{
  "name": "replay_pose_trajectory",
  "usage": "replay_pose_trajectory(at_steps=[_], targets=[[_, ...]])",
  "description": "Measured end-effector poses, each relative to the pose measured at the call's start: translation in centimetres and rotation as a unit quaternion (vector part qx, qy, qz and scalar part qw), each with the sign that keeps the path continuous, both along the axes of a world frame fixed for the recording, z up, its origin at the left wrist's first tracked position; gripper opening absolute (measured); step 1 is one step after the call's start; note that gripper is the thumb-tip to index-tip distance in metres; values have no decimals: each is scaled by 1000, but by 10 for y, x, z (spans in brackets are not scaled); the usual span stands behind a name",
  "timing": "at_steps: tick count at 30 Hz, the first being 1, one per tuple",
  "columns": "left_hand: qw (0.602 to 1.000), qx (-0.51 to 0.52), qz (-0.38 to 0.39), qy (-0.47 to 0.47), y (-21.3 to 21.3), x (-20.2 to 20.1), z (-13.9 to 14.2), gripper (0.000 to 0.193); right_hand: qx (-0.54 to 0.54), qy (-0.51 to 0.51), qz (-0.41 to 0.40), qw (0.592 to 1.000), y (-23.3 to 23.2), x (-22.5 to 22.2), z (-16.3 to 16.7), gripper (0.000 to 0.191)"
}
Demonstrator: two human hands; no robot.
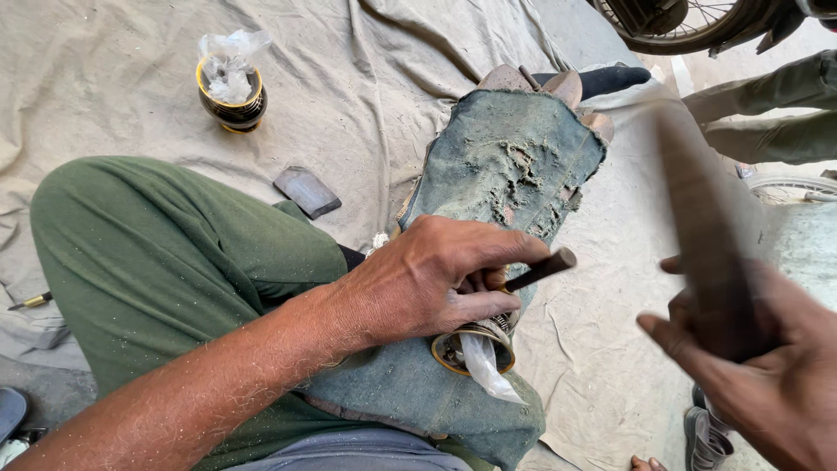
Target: The person sits on the ground with a brass pot held on a worn lap pad and decorates its surface by hammering. They hold a punch against the pot with one hand and strike it with a wooden mallet in the other, repositioning the pot and punch repeatedly to work different areas of the design.
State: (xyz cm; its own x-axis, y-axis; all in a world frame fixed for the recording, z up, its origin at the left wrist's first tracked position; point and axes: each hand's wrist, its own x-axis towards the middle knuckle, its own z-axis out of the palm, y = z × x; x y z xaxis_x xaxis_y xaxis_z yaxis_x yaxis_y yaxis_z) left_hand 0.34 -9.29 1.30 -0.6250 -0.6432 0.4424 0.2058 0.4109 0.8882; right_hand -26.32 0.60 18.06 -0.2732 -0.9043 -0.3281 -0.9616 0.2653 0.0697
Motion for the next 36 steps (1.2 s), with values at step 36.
replay_pose_trajectory(at_steps=[36], targets=[[997,57,46,39,12,16,-9,38,118,147,19,982,-55,95,23,38]])
